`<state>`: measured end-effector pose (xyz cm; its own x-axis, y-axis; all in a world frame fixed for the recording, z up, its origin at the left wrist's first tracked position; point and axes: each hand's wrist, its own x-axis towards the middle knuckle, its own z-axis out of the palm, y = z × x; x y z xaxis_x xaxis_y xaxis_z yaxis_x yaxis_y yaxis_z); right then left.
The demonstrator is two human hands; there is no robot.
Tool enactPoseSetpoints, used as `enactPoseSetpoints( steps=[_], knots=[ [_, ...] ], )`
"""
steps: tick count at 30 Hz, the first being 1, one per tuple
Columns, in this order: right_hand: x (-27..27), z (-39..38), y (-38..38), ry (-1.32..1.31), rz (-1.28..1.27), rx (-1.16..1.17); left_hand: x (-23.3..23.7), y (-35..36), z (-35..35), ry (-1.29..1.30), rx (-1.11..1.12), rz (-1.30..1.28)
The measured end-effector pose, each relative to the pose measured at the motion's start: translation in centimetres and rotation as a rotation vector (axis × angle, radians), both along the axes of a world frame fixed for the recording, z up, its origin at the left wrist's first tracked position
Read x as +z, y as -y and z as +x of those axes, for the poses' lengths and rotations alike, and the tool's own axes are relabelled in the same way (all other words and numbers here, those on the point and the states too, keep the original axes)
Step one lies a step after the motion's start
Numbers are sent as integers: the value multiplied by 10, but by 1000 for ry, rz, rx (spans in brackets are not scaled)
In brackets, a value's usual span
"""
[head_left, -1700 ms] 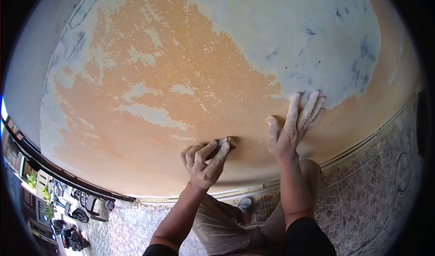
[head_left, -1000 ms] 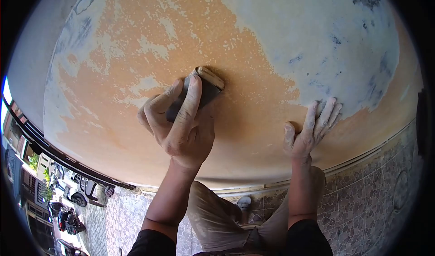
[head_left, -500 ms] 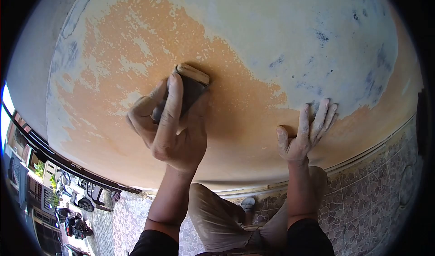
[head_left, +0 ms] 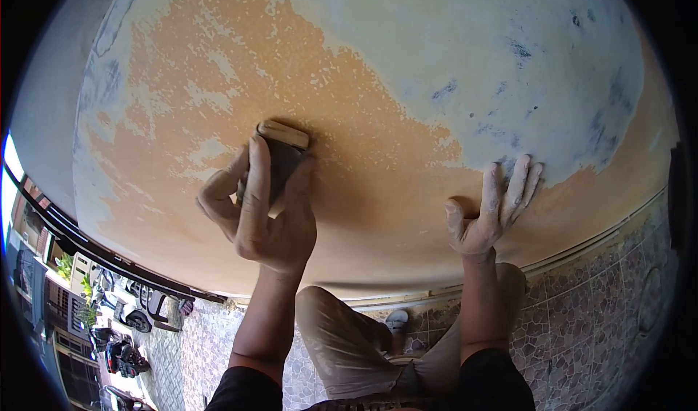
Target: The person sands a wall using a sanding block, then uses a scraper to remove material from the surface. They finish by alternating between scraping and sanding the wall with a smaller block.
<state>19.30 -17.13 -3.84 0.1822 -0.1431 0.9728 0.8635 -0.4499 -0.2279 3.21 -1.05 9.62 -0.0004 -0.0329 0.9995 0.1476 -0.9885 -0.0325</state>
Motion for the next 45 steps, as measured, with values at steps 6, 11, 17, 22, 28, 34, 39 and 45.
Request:
enactPoseSetpoints(
  steps=[6, 11, 17, 22, 28, 34, 39, 45],
  knots=[
    [2, -1, -1, -2, 7, -15, -80, 18, -2, -513, 14, 436],
    [-1, -3, 7, 1, -102, -54, -48, 23, -11, -653, 34, 394],
    [0, -2, 5, 24, -71, -54, 59, 18, 19, 23, -10, 70],
    [-7, -1, 2, 9, 48, 22, -46, 40, 13, -537, 15, 339],
    [-7, -1, 4, -21, 40, 60, 0, 18, 5, -168, 18, 111],
    [-3, 2, -1, 6, 86, 4, -18, 24, 15, -127, 120, 173],
    [-3, 2, 3, 5, 75, 38, -138, 32, 1, -655, -37, 400],
    [-8, 5, 6, 19, 75, 85, -23, 24, 12, -157, 68, 141]
  ],
)
